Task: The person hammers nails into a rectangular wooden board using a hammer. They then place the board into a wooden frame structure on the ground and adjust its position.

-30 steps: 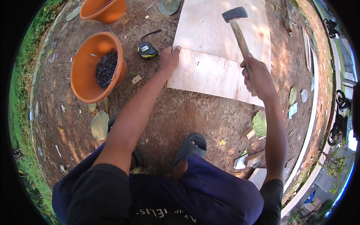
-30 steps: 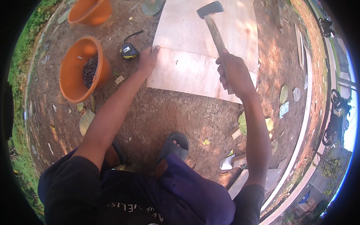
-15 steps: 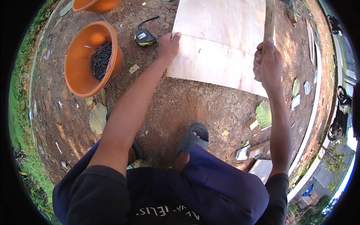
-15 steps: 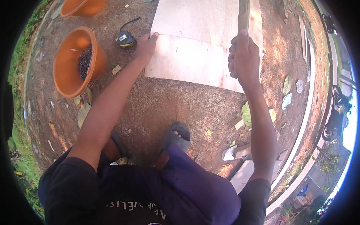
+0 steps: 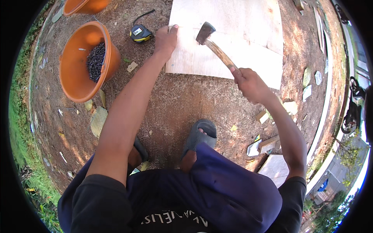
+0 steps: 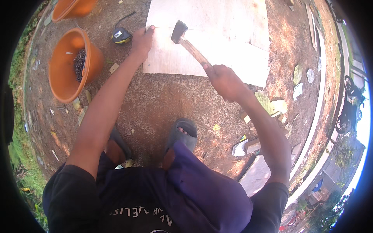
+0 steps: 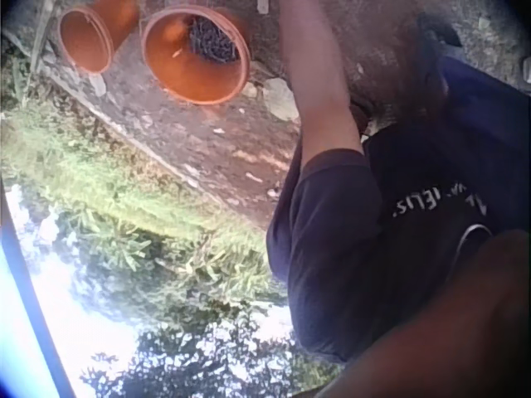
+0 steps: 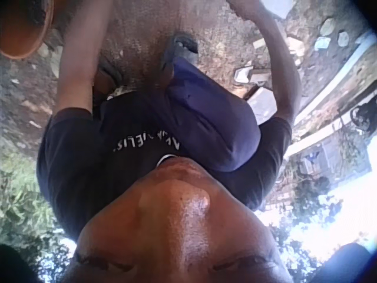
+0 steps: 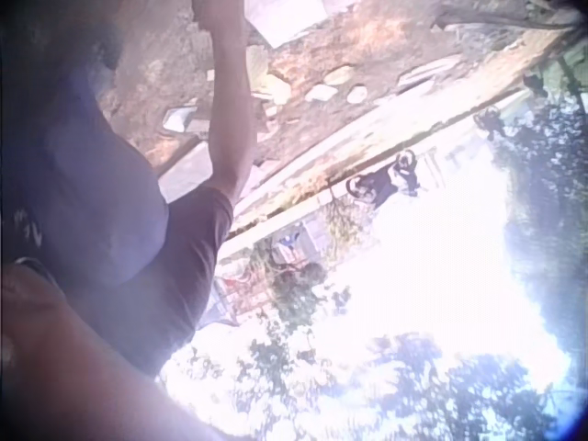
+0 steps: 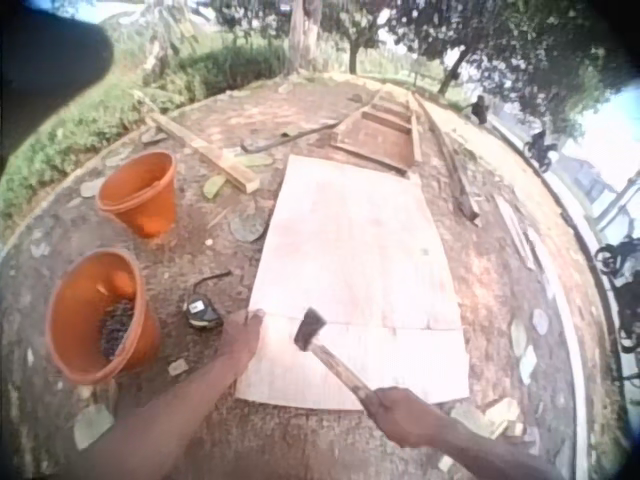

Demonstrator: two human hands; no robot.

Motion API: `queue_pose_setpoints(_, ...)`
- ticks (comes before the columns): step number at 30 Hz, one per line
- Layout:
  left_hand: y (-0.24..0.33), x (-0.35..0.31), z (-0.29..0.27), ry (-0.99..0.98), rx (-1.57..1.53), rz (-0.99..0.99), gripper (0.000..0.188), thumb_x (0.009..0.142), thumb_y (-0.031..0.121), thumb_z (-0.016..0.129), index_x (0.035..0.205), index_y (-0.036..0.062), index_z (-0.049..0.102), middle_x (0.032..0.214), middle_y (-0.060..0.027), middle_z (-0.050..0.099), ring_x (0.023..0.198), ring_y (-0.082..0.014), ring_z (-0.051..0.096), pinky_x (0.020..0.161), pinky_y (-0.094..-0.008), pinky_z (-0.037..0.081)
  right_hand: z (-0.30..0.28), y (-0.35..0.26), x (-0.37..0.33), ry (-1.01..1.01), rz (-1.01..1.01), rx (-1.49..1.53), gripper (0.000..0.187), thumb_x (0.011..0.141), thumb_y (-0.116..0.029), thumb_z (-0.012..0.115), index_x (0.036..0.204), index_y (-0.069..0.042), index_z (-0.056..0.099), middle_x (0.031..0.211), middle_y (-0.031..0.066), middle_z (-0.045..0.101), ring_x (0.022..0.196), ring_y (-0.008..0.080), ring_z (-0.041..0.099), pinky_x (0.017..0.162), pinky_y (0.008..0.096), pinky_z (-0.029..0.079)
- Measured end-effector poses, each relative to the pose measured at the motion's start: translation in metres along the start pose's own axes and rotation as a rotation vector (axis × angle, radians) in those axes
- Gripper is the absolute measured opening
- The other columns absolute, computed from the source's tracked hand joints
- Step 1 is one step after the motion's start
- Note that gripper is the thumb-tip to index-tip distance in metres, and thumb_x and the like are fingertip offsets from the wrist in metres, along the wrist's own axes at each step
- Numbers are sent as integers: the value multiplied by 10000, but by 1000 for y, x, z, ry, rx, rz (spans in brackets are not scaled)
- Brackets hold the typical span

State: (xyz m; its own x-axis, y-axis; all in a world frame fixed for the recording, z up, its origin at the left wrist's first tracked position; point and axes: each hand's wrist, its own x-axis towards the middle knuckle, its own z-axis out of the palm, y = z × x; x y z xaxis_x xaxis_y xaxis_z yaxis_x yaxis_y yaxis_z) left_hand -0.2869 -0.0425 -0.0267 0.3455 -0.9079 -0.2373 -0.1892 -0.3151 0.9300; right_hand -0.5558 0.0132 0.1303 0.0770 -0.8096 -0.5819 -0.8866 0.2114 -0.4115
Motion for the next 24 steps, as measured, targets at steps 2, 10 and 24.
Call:
queue_pose_setpoints(2,-20,6,-6,66,36,67,386,998,294,612,852,-62,653,747,-119,645,682,-203,563,686,-397,467,-6,-10,-8,-149,14,25,528,1076,-502,429,843,-50,573,619,-19,488,463,70,421,432,273,382)
queue_pose_setpoints(10,-14,1,1,-18,-33,-7,416,1004,336,612,848,-48,650,725,-56,607,699,-128,528,656,-350,449,-15,-12,1,437,-193,490,550,1090,-457,374,886,6,589,636,39,502,544,138,502,506,310,447)
queue_pose_setpoints(24,-25,7,4,-64,-60,12,391,992,329,633,922,-53,673,794,-74,654,739,-126,567,693,-348,474,46,33,-7,302,-292,237,537,1089,-476,405,868,-19,578,632,27,502,560,105,519,518,292,450)
